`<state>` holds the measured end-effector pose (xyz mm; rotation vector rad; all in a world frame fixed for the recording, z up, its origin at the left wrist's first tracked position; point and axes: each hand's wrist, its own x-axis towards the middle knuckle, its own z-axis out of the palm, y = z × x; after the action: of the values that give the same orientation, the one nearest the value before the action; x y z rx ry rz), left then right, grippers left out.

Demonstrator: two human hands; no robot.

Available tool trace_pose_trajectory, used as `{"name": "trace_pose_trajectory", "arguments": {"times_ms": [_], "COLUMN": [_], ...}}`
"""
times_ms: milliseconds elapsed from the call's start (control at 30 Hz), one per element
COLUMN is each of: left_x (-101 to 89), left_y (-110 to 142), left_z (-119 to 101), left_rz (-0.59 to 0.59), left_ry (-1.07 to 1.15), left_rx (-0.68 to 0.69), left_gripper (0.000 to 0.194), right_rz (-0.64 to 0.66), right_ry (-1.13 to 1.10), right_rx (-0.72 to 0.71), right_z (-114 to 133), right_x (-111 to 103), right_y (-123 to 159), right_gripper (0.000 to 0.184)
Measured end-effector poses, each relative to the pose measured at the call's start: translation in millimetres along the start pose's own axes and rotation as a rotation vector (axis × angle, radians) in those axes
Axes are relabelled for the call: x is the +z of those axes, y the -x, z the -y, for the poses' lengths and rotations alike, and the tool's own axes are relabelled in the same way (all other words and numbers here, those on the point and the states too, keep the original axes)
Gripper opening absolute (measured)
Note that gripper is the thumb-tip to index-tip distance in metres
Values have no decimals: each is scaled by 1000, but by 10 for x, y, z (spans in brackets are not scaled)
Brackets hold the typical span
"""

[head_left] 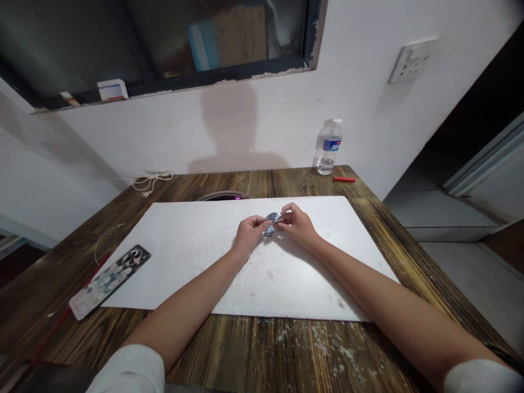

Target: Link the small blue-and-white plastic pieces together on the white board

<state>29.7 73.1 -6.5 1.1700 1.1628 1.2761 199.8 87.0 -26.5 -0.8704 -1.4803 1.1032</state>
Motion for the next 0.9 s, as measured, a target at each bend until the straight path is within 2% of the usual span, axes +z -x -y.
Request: {"name": "trace_pose_trajectory", "arguments": {"times_ms": [200, 333, 533, 767, 900], "left_x": [-5, 7, -9, -56, -56], "left_y": [-4, 33, 24, -59, -77], "left_z": [25, 5, 10, 69, 76], "left_rz": [6, 30, -59, -161, -178], "left_ry": [-14, -85, -107, 26, 59], "left_rx": [35, 59, 139, 18, -6], "left_gripper": [29, 25, 22, 36, 40], "right_rz": [-5, 55, 117, -159, -178], "right_ry": [11, 26, 57, 444, 660], "right_rx": [53, 36, 22, -71, -134], "right_z": [-19, -37, 20, -47, -67], "right_x": [1, -8, 15, -84, -119], "right_y": [-10, -3, 17, -36, -46], "right_gripper": [39, 40, 38, 9, 15]}}
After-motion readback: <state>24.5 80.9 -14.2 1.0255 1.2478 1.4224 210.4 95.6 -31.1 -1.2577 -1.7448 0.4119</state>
